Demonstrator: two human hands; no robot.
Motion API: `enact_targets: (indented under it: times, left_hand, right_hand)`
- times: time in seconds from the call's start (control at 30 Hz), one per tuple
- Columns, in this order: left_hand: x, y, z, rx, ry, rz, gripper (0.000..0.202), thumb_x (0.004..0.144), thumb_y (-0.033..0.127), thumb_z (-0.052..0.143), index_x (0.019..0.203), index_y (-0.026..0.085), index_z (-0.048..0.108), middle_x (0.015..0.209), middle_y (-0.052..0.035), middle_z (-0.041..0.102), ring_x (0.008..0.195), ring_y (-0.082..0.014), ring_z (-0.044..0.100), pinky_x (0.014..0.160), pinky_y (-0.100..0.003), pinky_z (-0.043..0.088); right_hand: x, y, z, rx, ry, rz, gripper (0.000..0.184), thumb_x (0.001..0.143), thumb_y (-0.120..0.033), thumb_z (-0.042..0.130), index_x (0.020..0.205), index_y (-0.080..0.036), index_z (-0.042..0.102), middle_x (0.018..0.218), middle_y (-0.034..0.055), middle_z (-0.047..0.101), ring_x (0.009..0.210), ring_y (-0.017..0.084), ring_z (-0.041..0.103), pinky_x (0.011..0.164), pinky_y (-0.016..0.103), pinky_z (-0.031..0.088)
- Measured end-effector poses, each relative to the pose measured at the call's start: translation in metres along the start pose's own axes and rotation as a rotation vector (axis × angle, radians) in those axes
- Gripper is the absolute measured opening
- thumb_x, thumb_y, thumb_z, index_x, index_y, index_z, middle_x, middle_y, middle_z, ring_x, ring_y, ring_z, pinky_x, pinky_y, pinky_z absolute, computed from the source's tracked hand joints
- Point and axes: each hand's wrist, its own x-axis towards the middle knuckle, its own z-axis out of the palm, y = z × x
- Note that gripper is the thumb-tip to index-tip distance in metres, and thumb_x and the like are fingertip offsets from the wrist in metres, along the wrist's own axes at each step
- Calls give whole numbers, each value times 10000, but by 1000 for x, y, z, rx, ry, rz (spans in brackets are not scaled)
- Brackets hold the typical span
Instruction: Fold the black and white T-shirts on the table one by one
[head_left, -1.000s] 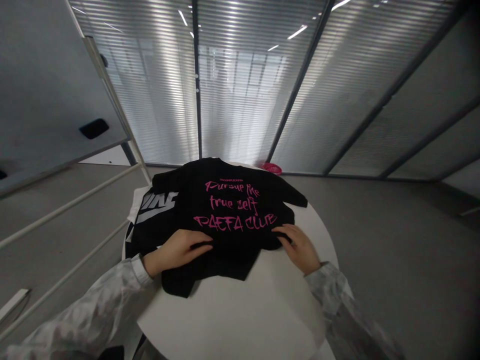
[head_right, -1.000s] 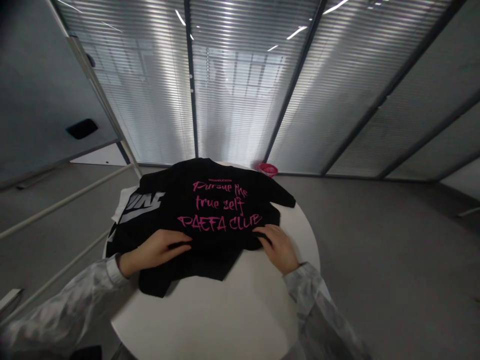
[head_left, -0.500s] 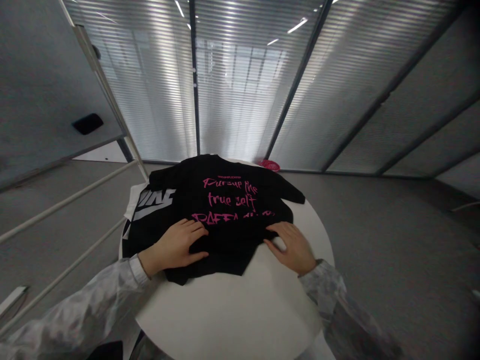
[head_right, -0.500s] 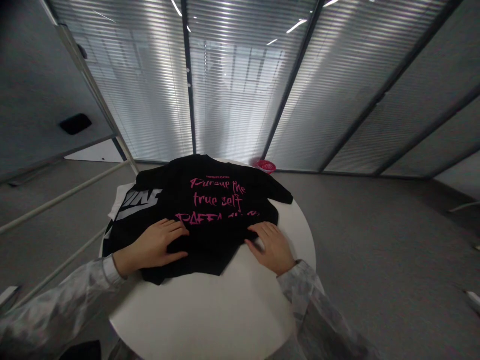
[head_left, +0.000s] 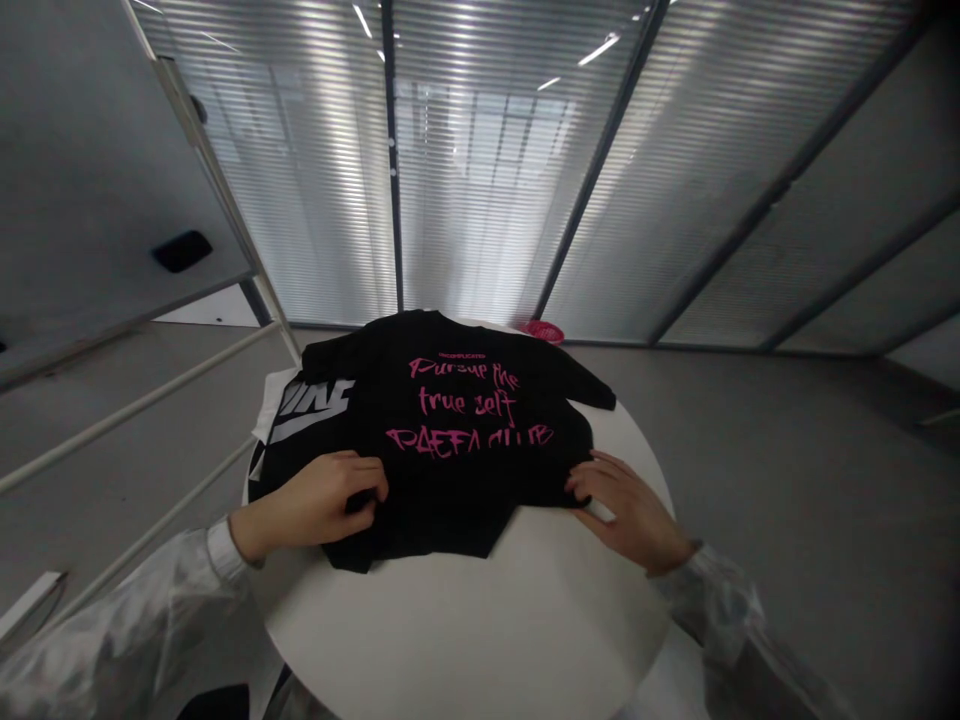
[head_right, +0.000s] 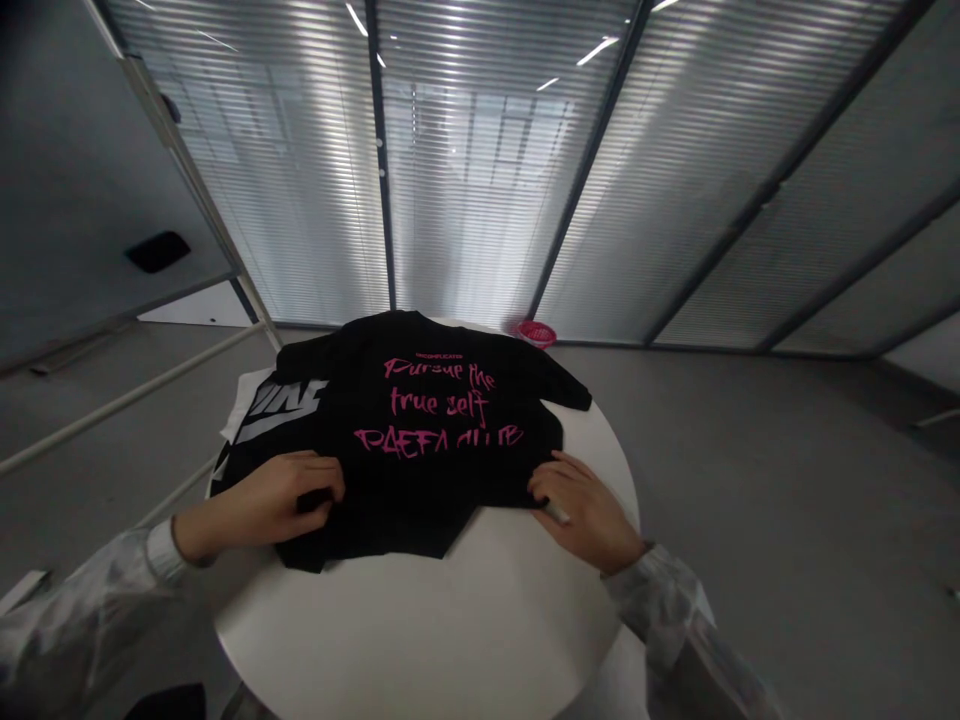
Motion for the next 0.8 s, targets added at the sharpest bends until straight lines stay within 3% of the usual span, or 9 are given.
enact_targets:
  times: [0.17, 0.23, 0.37, 0.47, 0.57, 0.6, 0.7, 0.73, 0.8]
  left_hand:
    - [-14, 6, -20, -175, -43, 68, 205, 900, 120, 665, 1036, 269, 702, 992, 7, 767, 928, -185, 719, 907, -322, 509]
    - [-19, 11, -26, -218, -26, 69, 183, 910, 137, 673, 1037, 264, 711, 989, -2, 774, 924, -189, 717, 902, -323, 518]
    - [-22, 16, -29, -262, 3, 68, 135, 950, 161, 673, 1032, 255, 723, 990, -12, 789, 917, -185, 726, 894, -313, 527]
    - [-22, 15, -20, -189, -63, 93, 178, 955, 145, 667, 1053, 277, 737, 975, -1, 797, 898, -190, 735, 912, -331, 518]
    - [-25, 15, -4, -105, -111, 131, 147, 949, 288, 770, 1092, 283, 735, 978, -19, 789, 892, -224, 735, 921, -378, 516]
    - [-27, 15, 1, -88, -113, 145, 253, 909, 383, 838, 1113, 277, 732, 1002, -34, 784, 909, -244, 734, 917, -394, 519]
    - [-38, 17, 11, -56, -104, 159, 547, 754, 533, 966, 1165, 264, 727, 1120, -75, 769, 1003, -297, 725, 922, -418, 526]
    - [-41, 17, 13, -47, -102, 155, 502, 776, 501, 962, 1156, 268, 730, 1146, -77, 765, 1028, -299, 723, 934, -418, 523]
    - [-47, 16, 13, -43, -116, 151, 262, 895, 374, 887, 1092, 282, 741, 1135, -64, 769, 1038, -277, 725, 956, -405, 515]
  right_hand:
    - [-28, -11, -33, 86, -91, 131, 253, 973, -407, 774, 793, -298, 634, 743, -12, 688, 753, 234, 718, 1163, 599, 585]
    - [-38, -16, -45, 127, -125, 217, 329, 962, -476, 789, 741, -299, 622, 713, 3, 677, 792, 264, 737, 1138, 598, 601]
    - [-52, -22, -64, 206, -217, 398, 427, 933, -610, 807, 691, -296, 648, 741, 58, 715, 1090, 356, 775, 1079, 536, 634]
    - [-54, -24, -64, 193, -316, 443, 436, 1009, -607, 717, 717, -284, 691, 697, 48, 705, 923, 311, 790, 986, 482, 660]
    - [-56, -25, -51, 93, -300, 396, 274, 1023, -534, 720, 916, -291, 783, 854, 52, 779, 792, 259, 764, 839, 436, 679]
    - [-57, -25, -46, 66, -265, 365, 223, 1000, -515, 755, 1028, -299, 801, 975, 67, 806, 864, 273, 779, 857, 445, 680]
    - [-62, -23, -34, 35, -205, 295, 418, 900, -484, 873, 1268, -315, 772, 1284, 105, 784, 1161, 344, 763, 1027, 527, 649]
    - [-64, -22, -31, 44, -217, 291, 422, 891, -471, 883, 1267, -318, 770, 1324, 107, 769, 1202, 351, 751, 1051, 536, 640]
    - [-65, -20, -28, 87, -265, 299, 256, 935, -441, 841, 1152, -315, 787, 1294, 96, 771, 1173, 332, 757, 1023, 513, 650]
